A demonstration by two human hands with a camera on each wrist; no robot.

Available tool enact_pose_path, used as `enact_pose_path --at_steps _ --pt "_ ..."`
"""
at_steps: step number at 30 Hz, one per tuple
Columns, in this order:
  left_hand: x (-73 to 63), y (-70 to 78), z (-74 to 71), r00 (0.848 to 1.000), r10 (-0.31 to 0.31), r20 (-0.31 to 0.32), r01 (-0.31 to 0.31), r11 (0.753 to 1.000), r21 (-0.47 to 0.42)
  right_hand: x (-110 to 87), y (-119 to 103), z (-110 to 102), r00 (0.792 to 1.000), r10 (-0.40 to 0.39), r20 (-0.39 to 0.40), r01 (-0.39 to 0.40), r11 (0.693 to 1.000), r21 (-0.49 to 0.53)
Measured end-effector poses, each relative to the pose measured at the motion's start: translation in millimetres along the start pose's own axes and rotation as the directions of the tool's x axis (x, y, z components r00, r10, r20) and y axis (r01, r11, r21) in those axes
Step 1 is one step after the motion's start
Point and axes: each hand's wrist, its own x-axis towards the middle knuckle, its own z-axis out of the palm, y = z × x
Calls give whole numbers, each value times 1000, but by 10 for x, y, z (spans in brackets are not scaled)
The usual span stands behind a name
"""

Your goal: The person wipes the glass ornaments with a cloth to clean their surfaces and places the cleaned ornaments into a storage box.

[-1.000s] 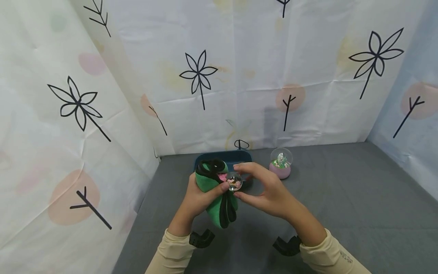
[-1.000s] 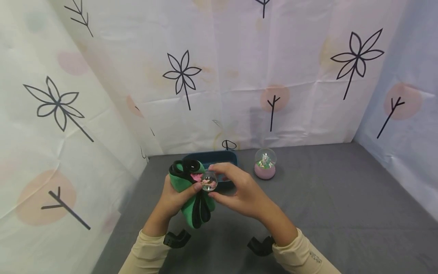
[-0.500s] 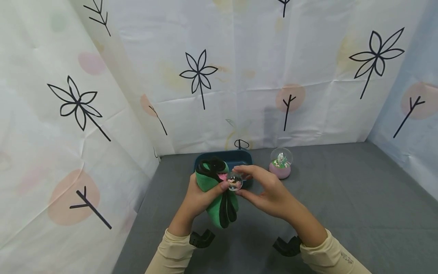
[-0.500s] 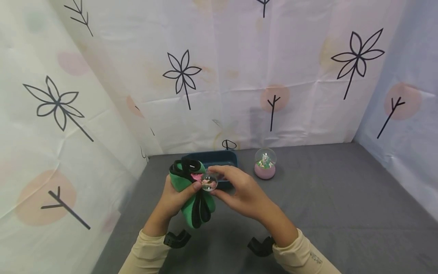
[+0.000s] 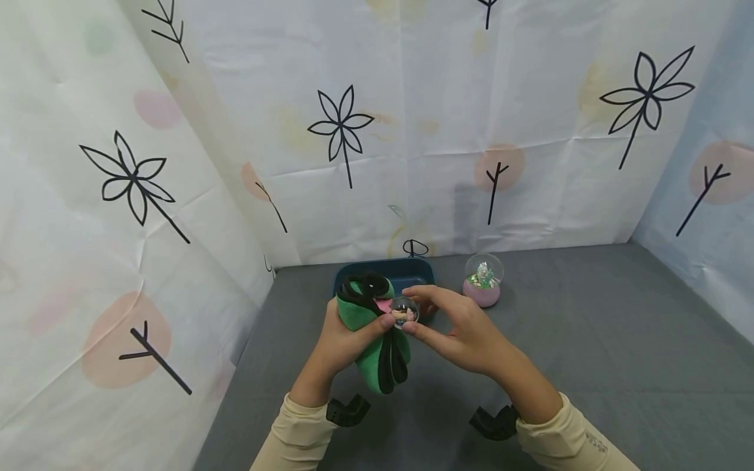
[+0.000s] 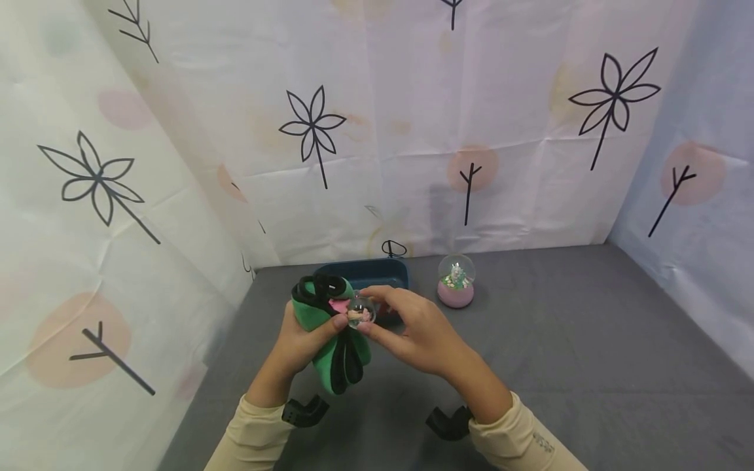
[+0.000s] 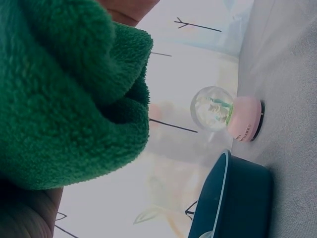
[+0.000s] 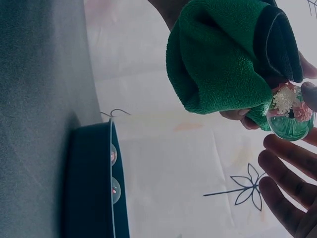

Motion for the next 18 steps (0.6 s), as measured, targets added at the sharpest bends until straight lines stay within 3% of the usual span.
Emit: enact_pose_path --at_steps 3,10,18 --pt "1 3 -1 1000 1 -2 -1 1000 -11 7 5 5 1000 -21 -6 22 999 28" --pt "4 -1 -4 1000 10 -7 -10 1000 -11 43 -2 10 987 -149 -56 154 985 82" --pt "0 -15 1 1000 3 -5 -3 999 -33 51 1 20 981 -190 -44 194 976 98"
